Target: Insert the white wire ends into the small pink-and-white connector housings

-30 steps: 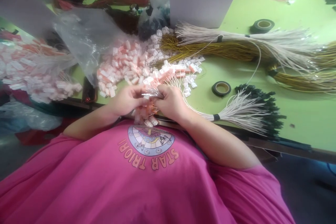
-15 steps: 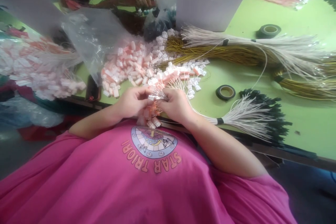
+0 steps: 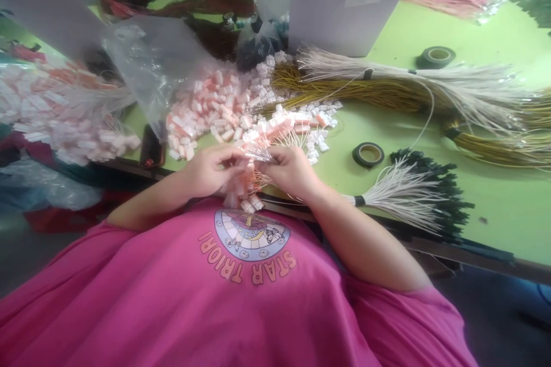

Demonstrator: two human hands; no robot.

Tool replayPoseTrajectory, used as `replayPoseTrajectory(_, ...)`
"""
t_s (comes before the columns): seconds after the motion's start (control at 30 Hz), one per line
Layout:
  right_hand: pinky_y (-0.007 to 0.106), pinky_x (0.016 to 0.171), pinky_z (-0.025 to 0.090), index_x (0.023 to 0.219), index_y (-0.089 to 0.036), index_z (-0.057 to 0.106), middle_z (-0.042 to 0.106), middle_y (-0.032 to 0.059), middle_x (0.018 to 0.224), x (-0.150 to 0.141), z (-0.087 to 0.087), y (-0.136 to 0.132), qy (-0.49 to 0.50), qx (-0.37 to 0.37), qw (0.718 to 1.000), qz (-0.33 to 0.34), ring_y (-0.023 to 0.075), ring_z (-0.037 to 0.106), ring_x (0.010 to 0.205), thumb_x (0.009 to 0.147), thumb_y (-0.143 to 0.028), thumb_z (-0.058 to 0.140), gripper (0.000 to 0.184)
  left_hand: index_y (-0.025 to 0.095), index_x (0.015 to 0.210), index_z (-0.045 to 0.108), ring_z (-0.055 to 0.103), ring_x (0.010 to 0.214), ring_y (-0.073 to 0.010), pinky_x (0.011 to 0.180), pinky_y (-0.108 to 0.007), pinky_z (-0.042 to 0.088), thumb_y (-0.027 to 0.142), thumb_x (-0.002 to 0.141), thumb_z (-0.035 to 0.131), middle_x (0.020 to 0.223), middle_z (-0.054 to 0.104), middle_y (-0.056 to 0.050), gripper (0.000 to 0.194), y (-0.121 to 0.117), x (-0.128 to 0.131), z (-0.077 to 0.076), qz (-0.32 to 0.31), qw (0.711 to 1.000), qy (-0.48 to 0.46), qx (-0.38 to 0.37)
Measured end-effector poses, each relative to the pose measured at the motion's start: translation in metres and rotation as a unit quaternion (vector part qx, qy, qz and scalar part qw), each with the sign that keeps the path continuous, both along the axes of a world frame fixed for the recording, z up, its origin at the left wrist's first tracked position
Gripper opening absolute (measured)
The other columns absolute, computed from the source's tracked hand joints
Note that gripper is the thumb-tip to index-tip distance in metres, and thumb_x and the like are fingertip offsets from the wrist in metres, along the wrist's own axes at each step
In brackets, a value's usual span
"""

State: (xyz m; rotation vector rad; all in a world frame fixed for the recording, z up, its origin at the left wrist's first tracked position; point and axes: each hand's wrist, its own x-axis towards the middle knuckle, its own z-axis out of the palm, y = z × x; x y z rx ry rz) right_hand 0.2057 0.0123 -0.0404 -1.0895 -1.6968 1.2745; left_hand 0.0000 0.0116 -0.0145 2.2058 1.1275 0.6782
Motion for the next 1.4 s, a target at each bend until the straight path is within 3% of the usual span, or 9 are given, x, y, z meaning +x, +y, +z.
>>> replayPoseTrajectory(0.07,0.026,0.059,0.039,0.065,-0.016,0.062,0.058,-0.0004,0.066,0.003,-0.001,0.004,0.006,0.015,1.000,-0.016,0.0110,0.051,0.063,0.072,-0.022,0.062,0.010,0.017,0.101,0.067,0.061,0.081,-0.0146,0.073,-0.026,0.048,0.031,0.085,0.058,0.095,0.067,-0.007,0.023,0.011,-0.017,-0.002,0.015,0.997,0.050,0.057)
replayPoseTrajectory(0.13,0.028,0.061,0.040,0.067,-0.016,0.063,0.060,0.0000,0.068,0.005,-0.002,0.006,0.012,0.017,0.999,-0.039,0.0121,0.053,0.066,0.071,-0.023,0.064,0.009,0.018,0.104,0.066,0.061,0.088,-0.0178,0.077,-0.029,0.047,0.034,0.087,0.053,0.103,0.067,-0.008,0.026,0.027,-0.034,-0.010,0.084,0.987,0.113,0.081)
replayPoseTrajectory(0.23,0.028,0.057,0.038,0.065,-0.016,0.062,0.056,-0.0013,0.061,0.007,-0.001,0.007,0.004,-0.021,0.999,-0.049,0.0115,0.051,0.060,0.071,-0.025,0.064,0.011,0.018,0.101,0.066,0.061,0.092,-0.0230,0.078,-0.034,0.046,0.035,0.090,0.045,0.101,0.067,-0.010,0.029,0.047,-0.049,-0.029,0.173,0.954,0.240,0.050)
replayPoseTrajectory(0.37,0.028,0.055,0.035,0.060,-0.016,0.059,0.053,-0.0019,0.056,0.006,0.003,0.006,-0.022,-0.048,0.998,-0.035,0.0104,0.047,0.055,0.072,-0.023,0.060,0.014,0.016,0.091,0.065,0.059,0.080,-0.0225,0.069,-0.033,0.045,0.042,0.090,0.044,0.090,0.065,-0.010,0.033,0.057,-0.051,-0.046,0.155,0.937,0.313,0.001)
replayPoseTrajectory(0.5,0.027,0.054,0.034,0.058,-0.016,0.055,0.051,-0.0028,0.055,0.004,0.006,0.006,-0.018,-0.056,0.998,-0.032,0.0099,0.046,0.055,0.069,-0.018,0.058,0.012,0.017,0.083,0.063,0.057,0.077,-0.0196,0.072,-0.033,0.044,0.029,0.085,0.052,0.084,0.063,-0.007,0.016,0.050,-0.051,-0.035,0.165,0.950,0.264,-0.005)
replayPoseTrajectory(0.63,0.026,0.051,0.029,0.056,-0.017,0.047,0.042,-0.0051,0.055,0.003,0.005,0.005,-0.006,-0.061,0.998,-0.023,0.0080,0.039,0.053,0.067,-0.015,0.055,0.013,0.020,0.099,0.061,0.057,0.071,-0.0142,0.069,-0.029,0.047,0.025,0.082,0.058,0.080,0.061,-0.002,0.019,0.029,-0.037,-0.006,0.126,0.987,0.050,-0.089)
replayPoseTrajectory(0.8,0.026,0.048,0.023,0.056,-0.018,0.044,0.037,-0.0059,0.053,0.003,0.002,0.005,0.022,-0.080,0.996,-0.014,0.0071,0.034,0.051,0.067,-0.016,0.054,0.015,0.016,0.101,0.061,0.057,0.065,-0.0097,0.062,-0.023,0.049,0.021,0.080,0.060,0.076,0.061,0.000,0.022,0.013,-0.003,0.005,0.035,0.961,-0.141,-0.234)
replayPoseTrajectory(1.13,0.026,0.051,0.028,0.059,-0.017,0.051,0.044,-0.0030,0.056,0.000,0.004,0.002,0.011,-0.049,0.998,-0.039,0.0092,0.039,0.055,0.073,-0.026,0.057,0.018,0.015,0.096,0.060,0.061,0.070,-0.0106,0.062,-0.022,0.051,0.018,0.080,0.061,0.087,0.066,-0.004,0.017,0.011,0.014,0.000,0.044,0.955,-0.156,-0.248)
replayPoseTrajectory(1.4,0.025,0.050,0.026,0.056,-0.018,0.044,0.034,-0.0050,0.054,-0.002,0.008,0.001,-0.037,-0.005,0.997,-0.065,0.0079,0.031,0.054,0.076,-0.025,0.055,0.023,0.014,0.097,0.060,0.063,0.073,-0.0117,0.064,-0.023,0.052,0.017,0.081,0.060,0.087,0.067,-0.005,0.017,0.008,0.017,0.002,0.061,0.962,-0.136,-0.228)
